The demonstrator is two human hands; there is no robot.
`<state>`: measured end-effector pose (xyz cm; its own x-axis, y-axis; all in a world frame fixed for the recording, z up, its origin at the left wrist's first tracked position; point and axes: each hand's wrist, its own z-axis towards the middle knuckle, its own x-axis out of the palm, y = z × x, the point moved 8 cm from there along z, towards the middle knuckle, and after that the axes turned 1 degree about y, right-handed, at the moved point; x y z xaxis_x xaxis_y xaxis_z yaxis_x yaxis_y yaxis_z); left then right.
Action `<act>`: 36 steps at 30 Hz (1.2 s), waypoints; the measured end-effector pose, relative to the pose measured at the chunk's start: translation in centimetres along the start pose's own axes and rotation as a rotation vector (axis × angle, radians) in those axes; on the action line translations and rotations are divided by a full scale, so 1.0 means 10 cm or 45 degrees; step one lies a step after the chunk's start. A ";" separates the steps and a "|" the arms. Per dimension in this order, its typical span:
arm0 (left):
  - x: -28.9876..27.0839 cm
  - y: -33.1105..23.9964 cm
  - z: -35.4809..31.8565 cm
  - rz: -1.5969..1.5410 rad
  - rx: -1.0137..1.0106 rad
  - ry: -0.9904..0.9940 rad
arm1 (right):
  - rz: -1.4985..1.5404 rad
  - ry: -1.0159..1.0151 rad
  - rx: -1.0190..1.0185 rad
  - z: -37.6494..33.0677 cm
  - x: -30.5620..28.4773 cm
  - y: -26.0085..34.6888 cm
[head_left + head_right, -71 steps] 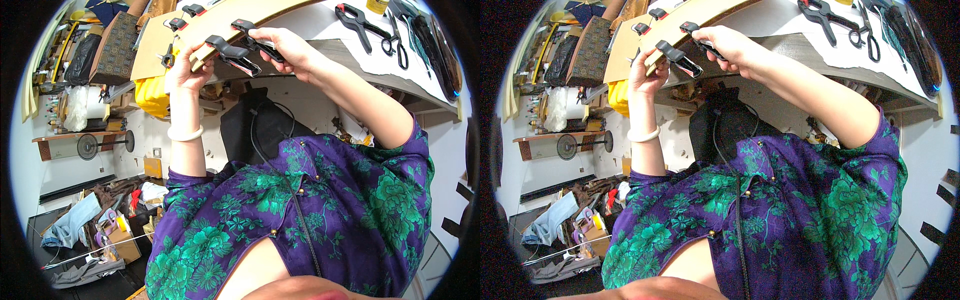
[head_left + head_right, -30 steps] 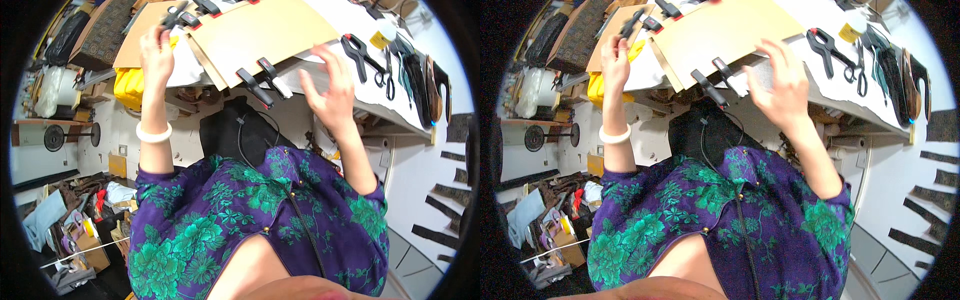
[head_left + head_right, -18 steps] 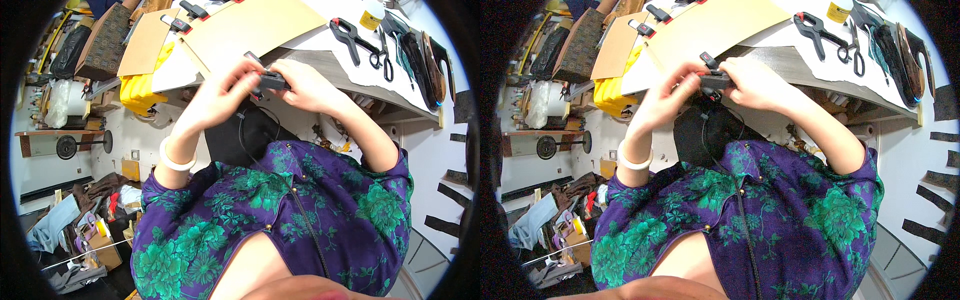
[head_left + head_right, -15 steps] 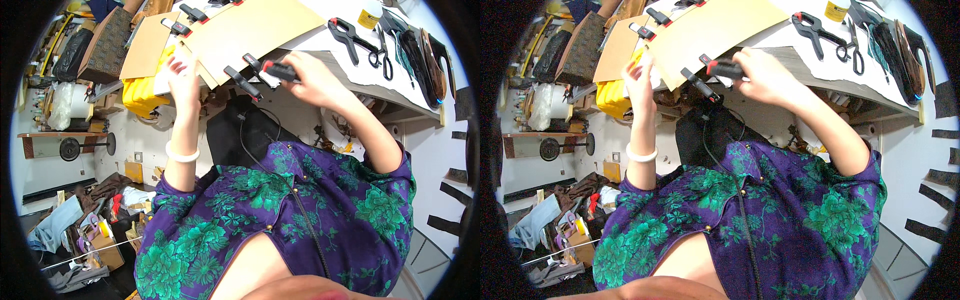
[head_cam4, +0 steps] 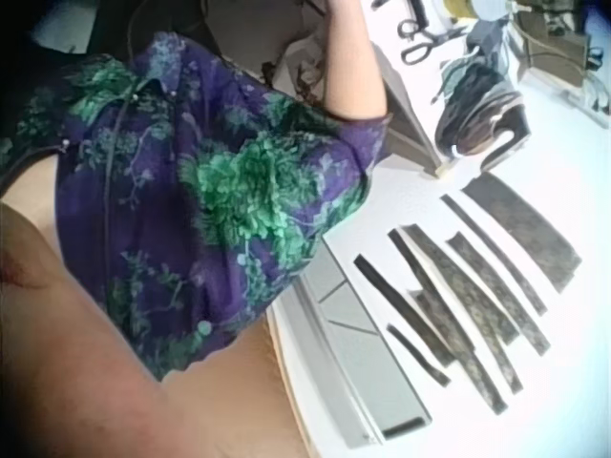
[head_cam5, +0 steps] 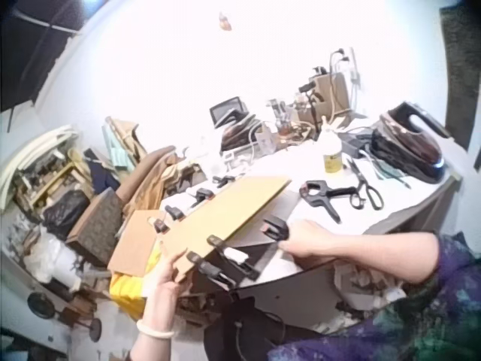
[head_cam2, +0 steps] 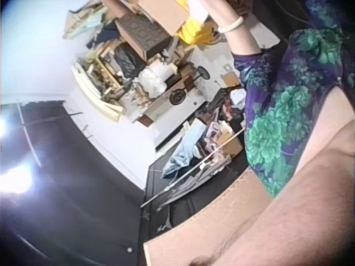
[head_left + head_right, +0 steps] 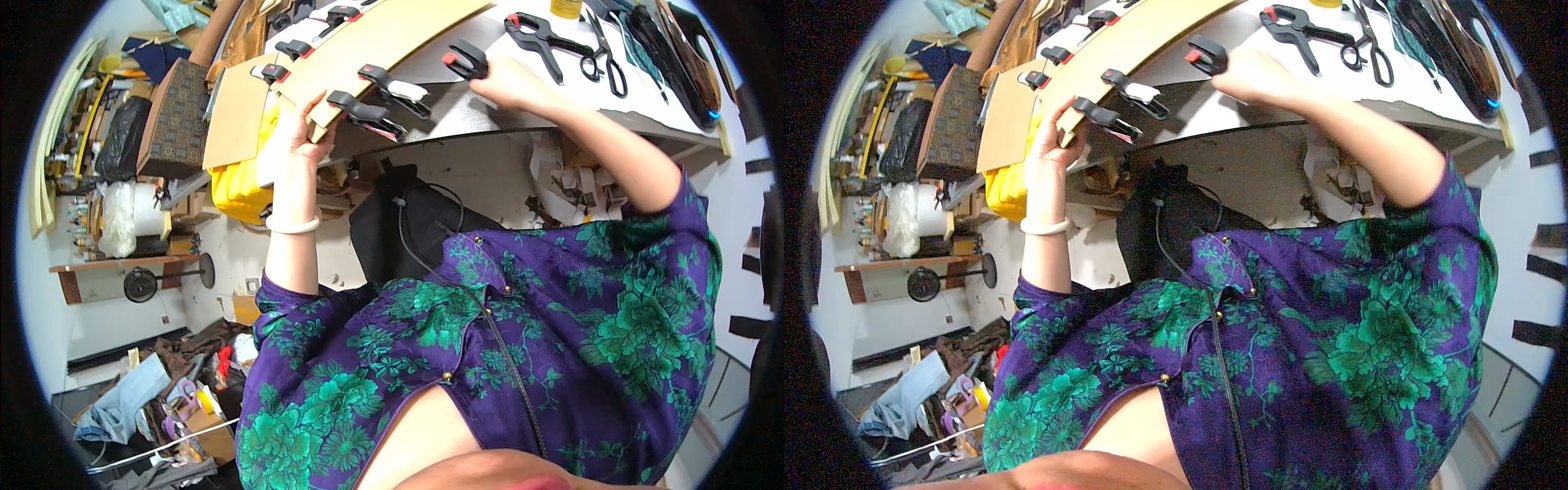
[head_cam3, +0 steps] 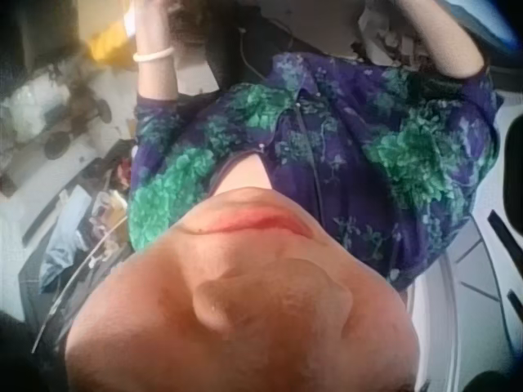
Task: The person aligns two pieces of cardboard on a workbench and secures them with multiple clamps. They retrieve clamps from a nearby container, position them along the edges of the cardboard, and tighten them to hold the pieces together.
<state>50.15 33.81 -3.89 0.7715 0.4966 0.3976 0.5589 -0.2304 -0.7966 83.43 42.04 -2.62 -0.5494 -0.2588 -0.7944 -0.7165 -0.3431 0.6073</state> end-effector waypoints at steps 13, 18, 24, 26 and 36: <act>-0.07 -0.17 0.18 -0.089 -0.102 -0.041 | 0.132 0.304 0.162 0.59 -0.01 0.41; -0.11 -0.22 0.23 -0.080 -0.133 -0.064 | 0.160 0.428 0.201 0.67 0.03 0.33; -0.15 -0.24 0.17 -0.032 -0.097 -0.062 | 0.183 0.445 0.176 0.73 0.06 0.34; -0.03 -0.28 0.15 -0.021 -0.093 -0.057 | 0.190 0.423 0.183 0.68 -0.04 0.35; -0.03 -0.21 0.11 -0.110 -0.132 -0.096 | 0.355 0.329 0.161 0.79 -0.11 0.15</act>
<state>48.41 35.06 -2.84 0.6964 0.5789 0.4241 0.6536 -0.2677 -0.7079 79.60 48.92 -0.76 -0.6154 -0.5505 -0.5640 -0.6114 -0.1182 0.7825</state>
